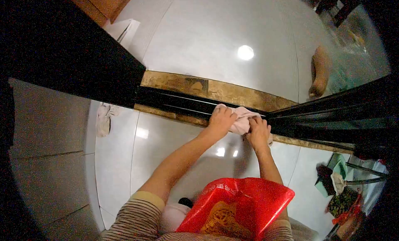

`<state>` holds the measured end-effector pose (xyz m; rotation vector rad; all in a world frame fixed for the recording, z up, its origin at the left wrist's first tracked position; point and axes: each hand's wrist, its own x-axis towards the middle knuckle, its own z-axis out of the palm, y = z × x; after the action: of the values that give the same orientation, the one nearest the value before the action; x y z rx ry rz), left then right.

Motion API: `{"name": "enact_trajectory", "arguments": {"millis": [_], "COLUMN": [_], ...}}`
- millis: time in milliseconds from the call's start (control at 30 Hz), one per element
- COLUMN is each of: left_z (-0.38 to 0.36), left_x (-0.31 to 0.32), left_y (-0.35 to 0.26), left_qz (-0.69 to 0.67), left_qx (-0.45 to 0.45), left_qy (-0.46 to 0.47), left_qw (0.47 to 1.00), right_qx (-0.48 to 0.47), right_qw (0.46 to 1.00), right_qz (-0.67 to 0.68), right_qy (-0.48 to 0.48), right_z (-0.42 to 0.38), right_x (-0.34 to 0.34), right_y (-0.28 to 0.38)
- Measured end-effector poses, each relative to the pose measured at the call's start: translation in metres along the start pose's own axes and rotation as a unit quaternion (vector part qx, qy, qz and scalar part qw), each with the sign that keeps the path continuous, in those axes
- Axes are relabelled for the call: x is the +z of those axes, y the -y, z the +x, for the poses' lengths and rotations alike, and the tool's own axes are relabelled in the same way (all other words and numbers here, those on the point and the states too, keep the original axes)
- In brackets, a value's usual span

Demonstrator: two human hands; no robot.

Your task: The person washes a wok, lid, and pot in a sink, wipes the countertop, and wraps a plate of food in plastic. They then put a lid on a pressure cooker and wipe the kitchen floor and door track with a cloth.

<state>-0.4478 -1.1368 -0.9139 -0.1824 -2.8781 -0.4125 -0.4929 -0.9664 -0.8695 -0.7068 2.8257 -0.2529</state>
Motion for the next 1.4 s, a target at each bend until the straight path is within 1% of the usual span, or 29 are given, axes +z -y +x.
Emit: {"name": "enact_trajectory", "arguments": {"millis": [67, 167, 200, 233, 267, 300, 367, 400, 433, 500, 567, 633, 667, 700, 767, 800, 833, 900, 967, 1000, 1100, 1133, 1200, 1233, 1267, 1300, 1333, 1367, 1400], "left_z": [0.006, 0.009, 0.006, 0.001, -0.004, -0.011, -0.023, -0.03, -0.038, -0.064, -0.078, -0.089, -0.093, -0.096, -0.097, -0.102, -0.105, -0.107, -0.088, -0.081, -0.085, -0.084, -0.08, -0.077, -0.073, -0.076, -0.072, -0.071, -0.069], "left_x": [0.003, -0.001, -0.002, -0.003, -0.021, -0.04, -0.075, -0.089, -0.101, -0.087, -0.099, -0.115, -0.124, -0.134, -0.141, -0.122, -0.111, -0.098, -0.117, -0.123, -0.102, -0.098, -0.088, -0.072, -0.06, -0.04, -0.049, -0.039, -0.065], "left_y": [-0.004, -0.004, -0.001, 0.004, 0.011, 0.018, 0.033, 0.046, 0.059, 0.097, 0.126, 0.164, 0.171, 0.176, 0.197, 0.223, 0.241, 0.245, 0.231, 0.225, 0.233, 0.223, 0.21, 0.204, 0.192, 0.177, 0.155, 0.145, 0.119], "left_qz": [-0.007, -0.054, -0.083, -0.112, -0.202, -0.227, -0.276, -0.327, -0.378, -0.436, -0.319, -0.168, -0.099, -0.031, -0.02, 0.023, -0.013, 0.024, 0.02, 0.018, 0.006, 0.004, -0.077, -0.172, -0.227, -0.226, -0.175, -0.276, -0.358], "left_qx": [-0.025, -0.092, -0.118, -0.143, -0.178, -0.212, -0.268, -0.299, -0.33, -0.322, -0.272, -0.248, -0.289, -0.327, -0.404, -0.424, -0.445, -0.429, -0.451, -0.462, -0.339, -0.35, -0.297, -0.273, -0.241, -0.235, -0.13, -0.172, -0.283], "left_qy": [0.018, 0.05, 0.057, 0.066, 0.076, 0.095, 0.138, 0.134, 0.129, 0.014, -0.135, -0.164, -0.163, -0.161, -0.074, -0.015, 0.038, -0.001, 0.002, 0.001, -0.09, -0.099, -0.121, -0.145, -0.149, -0.129, -0.141, -0.067, 0.016], "left_qw": [1.0, 0.993, 0.988, 0.981, 0.96, 0.946, 0.913, 0.886, 0.856, 0.84, 0.898, 0.94, 0.938, 0.931, 0.912, 0.905, 0.895, 0.903, 0.892, 0.886, 0.937, 0.931, 0.944, 0.935, 0.932, 0.937, 0.966, 0.943, 0.89], "right_qx": [-0.007, -0.099, -0.15, -0.2, -0.213, -0.222, -0.132, -0.179, -0.174, -0.171, -0.177, -0.17, -0.177, -0.182, -0.193, -0.199, -0.207, -0.217, -0.108, -0.123, -0.16, -0.169, -0.168, -0.184, -0.2, -0.217, -0.208, -0.221, -0.233], "right_qw": [0.999, 0.982, 0.952, 0.894, 0.91, 0.921, 0.925, 0.916, 0.911, 0.896, 0.904, 0.901, 0.908, 0.916, 0.914, 0.906, 0.897, 0.886, 0.89, 0.888, 0.878, 0.869, 0.861, 0.875, 0.886, 0.895, 0.898, 0.899, 0.901], "right_qz": [-0.03, -0.099, -0.183, -0.341, -0.331, -0.317, -0.327, -0.355, -0.373, -0.408, -0.387, -0.395, -0.376, -0.357, -0.356, -0.374, -0.391, -0.406, -0.415, -0.415, -0.427, -0.442, -0.452, -0.432, -0.41, -0.389, -0.385, -0.376, -0.367], "right_qy": [0.016, 0.125, 0.192, 0.21, 0.131, 0.051, 0.138, 0.042, 0.041, 0.036, 0.046, 0.063, 0.046, 0.03, -0.001, -0.014, -0.024, -0.047, 0.156, 0.155, 0.147, 0.146, 0.163, 0.123, 0.081, 0.038, 0.05, 0.024, 0.0], "right_z": [0.005, 0.027, 0.033, 0.043, 0.048, 0.051, 0.056, 0.051, 0.05, 0.053, 0.055, 0.053, 0.053, 0.051, 0.052, 0.051, 0.049, 0.046, 0.051, 0.052, 0.052, 0.05, 0.05, 0.05, 0.048, 0.048, 0.044, 0.042, 0.038], "right_x": [-0.002, -0.017, -0.045, -0.06, -0.071, -0.079, -0.086, -0.064, -0.062, -0.059, -0.059, -0.066, -0.068, -0.068, -0.068, -0.066, -0.062, -0.066, -0.078, -0.077, -0.077, -0.08, -0.077, -0.071, -0.066, -0.063, -0.072, -0.071, -0.07], "right_y": [0.005, 0.0, 0.014, 0.027, 0.026, 0.023, 0.021, 0.004, 0.004, 0.008, 0.006, 0.009, 0.008, 0.006, -0.002, -0.009, -0.014, -0.019, -0.008, -0.015, -0.038, -0.039, -0.057, -0.073, -0.088, -0.094, -0.089, -0.092, -0.101]}}
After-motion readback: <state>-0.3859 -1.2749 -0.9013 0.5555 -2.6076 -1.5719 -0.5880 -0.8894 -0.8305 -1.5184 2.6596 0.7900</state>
